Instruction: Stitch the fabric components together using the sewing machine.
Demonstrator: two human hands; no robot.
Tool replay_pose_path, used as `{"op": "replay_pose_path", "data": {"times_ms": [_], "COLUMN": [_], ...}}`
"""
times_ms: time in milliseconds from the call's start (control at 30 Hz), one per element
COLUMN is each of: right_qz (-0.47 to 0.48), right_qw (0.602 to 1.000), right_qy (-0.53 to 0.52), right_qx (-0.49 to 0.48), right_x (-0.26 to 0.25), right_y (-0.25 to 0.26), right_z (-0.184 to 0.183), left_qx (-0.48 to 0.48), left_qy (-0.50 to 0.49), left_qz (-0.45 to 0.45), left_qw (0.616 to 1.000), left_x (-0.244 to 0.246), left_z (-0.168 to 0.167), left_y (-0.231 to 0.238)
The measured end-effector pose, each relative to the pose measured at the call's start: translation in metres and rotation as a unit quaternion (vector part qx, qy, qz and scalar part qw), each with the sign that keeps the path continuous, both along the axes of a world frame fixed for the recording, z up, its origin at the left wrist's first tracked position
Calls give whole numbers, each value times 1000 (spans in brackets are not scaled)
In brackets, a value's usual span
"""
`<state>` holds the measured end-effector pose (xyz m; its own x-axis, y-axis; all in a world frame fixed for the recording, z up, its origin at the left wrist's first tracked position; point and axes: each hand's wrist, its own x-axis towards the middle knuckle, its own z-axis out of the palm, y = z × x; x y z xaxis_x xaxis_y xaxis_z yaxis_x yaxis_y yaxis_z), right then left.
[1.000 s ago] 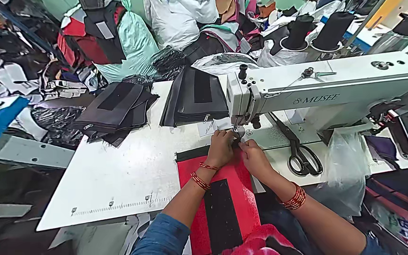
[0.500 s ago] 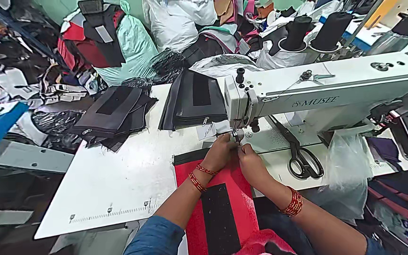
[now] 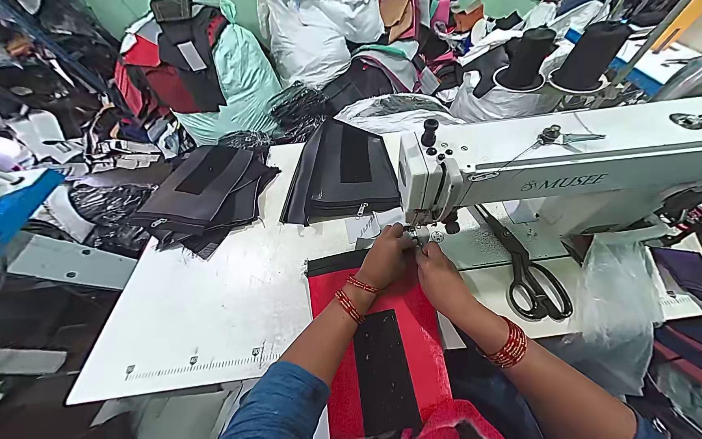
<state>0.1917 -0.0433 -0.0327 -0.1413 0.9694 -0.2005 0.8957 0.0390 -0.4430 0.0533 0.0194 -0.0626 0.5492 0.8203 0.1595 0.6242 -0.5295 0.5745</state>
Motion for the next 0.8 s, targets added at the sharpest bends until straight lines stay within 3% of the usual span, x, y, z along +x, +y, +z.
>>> {"op": "replay_pose_path", "data": {"times_ms": [600, 733, 800], "right_qz": [-12, -29, -27], "right_qw": [999, 999, 998], "right_qy": [6, 20, 53], "right_qx": [-52, -26, 38], "right_x": [-4, -4, 4], "right_y": [22, 22, 14], "right_z": [6, 1, -8], "left_qx": [64, 100, 120], "left_qy": [-50, -48, -30], "left_qz": [5, 8, 21], "left_qw": [997, 994, 992], "left_x": [0, -1, -2], "left_z": [-8, -12, -14], "left_y": [19, 18, 11]}}
